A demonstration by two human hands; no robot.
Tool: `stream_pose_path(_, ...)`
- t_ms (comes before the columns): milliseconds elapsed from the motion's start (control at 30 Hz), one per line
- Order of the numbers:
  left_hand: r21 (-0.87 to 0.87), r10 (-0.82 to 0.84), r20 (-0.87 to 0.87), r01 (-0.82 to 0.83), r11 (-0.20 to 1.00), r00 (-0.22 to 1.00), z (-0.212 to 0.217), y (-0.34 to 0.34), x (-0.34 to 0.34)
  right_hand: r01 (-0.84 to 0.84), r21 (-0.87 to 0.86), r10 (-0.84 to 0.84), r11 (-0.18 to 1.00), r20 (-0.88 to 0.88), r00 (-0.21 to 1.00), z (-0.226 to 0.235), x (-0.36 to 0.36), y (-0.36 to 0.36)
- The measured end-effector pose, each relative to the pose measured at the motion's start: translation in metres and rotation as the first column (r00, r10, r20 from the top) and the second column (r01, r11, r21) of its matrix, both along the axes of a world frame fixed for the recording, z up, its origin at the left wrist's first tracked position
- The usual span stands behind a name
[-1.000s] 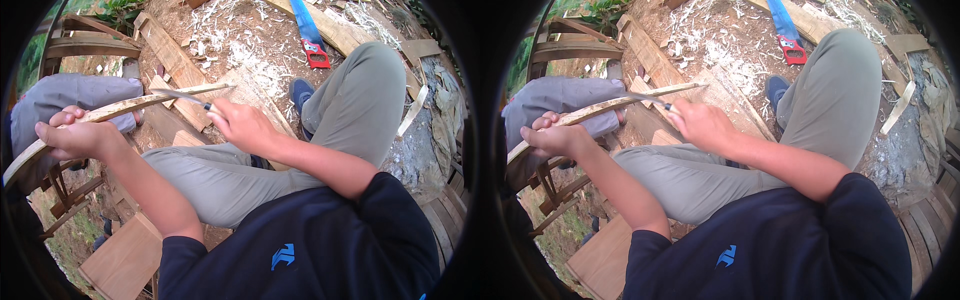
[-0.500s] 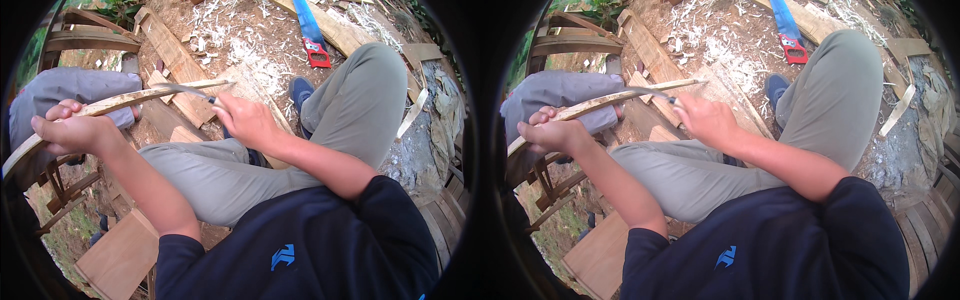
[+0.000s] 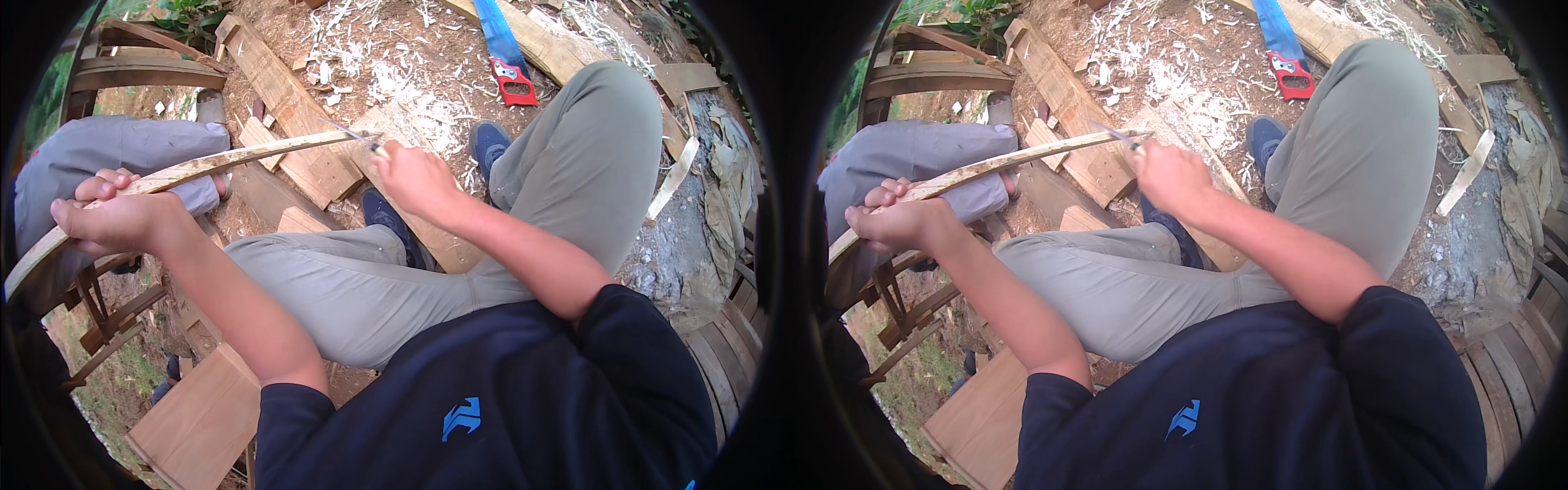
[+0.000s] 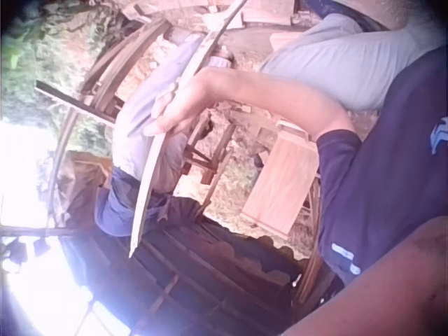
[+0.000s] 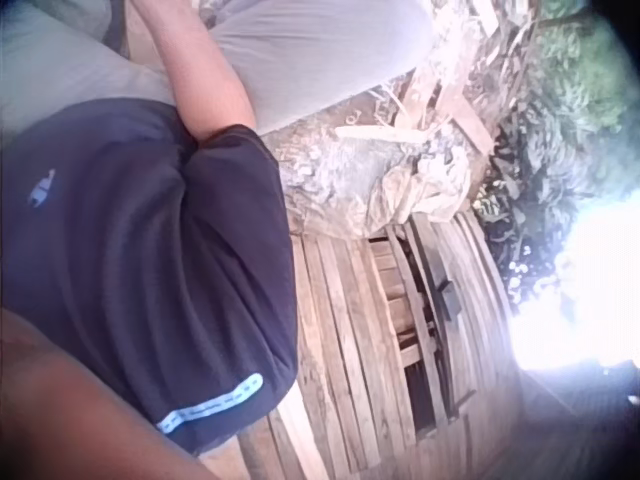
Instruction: The person sits cross-legged on the ground and uses a knife to shave and shape a thin piece of wood. They hold the wood with their left hand and carefully carve along its length with the knife in their right hand, producing wood shavings.
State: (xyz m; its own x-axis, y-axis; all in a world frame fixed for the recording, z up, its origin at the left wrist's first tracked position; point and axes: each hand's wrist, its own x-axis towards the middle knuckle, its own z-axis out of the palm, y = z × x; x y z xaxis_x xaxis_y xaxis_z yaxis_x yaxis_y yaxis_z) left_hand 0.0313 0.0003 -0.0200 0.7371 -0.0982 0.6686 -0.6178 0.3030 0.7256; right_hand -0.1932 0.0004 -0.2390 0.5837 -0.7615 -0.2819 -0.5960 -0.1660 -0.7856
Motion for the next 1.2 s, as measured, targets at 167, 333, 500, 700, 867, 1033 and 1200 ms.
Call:
stream_pose_path(167, 0.011, -0.026, 0.014, 0.026, 1.0, 1.0, -0.001, 0.005, 0.0, -0.06, 0.055, 0.054, 0.997, 0.104, 0.993, 0.048, 0.0, 0.006)
stream_pose_path(333, 0.009, -0.001, 0.013, 0.0, 1.0, 1.0, 0.004, 0.007, -0.002, -0.048, 0.13, 0.035, 0.99, 0.1, 0.994, 0.033, 0.0, 0.005)
stream_pose_path(500, 0.01, 0.022, -0.033, -0.022, 1.0, 0.999, 0.002, 0.001, -0.002, 0.061, 0.182, -0.058, 0.981, -0.021, 0.998, -0.018, 0.005, 0.002)
stream_pose_path(700, -0.029, 0.079, 0.01, -0.078, 0.996, 0.997, -0.002, 0.0, 0.003, 0.066, 0.122, -0.06, 0.99, -0.05, 0.997, -0.033, -0.002, 0.01)
stream_pose_path(867, -0.011, 0.046, 0.023, -0.045, 0.999, 0.999, -0.008, 0.008, 0.022, 0.081, 0.18, -0.078, 0.98, -0.023, 0.997, -0.004, 0.004, 0.016)
stream_pose_path(1033, -0.036, 0.04, -0.032, -0.041, 0.999, 0.999, -0.006, 0.009, 0.017, -0.022, 0.129, 0.017, 0.991, 0.039, 0.999, 0.0, 0.001, 0.017)
stream_pose_path(1200, -0.053, 0.018, -0.062, -0.022, 0.998, 0.998, -0.009, 0.009, 0.021, -0.004, -0.048, 0.008, 0.999, 0.076, 0.997, -0.019, 0.003, 0.02)
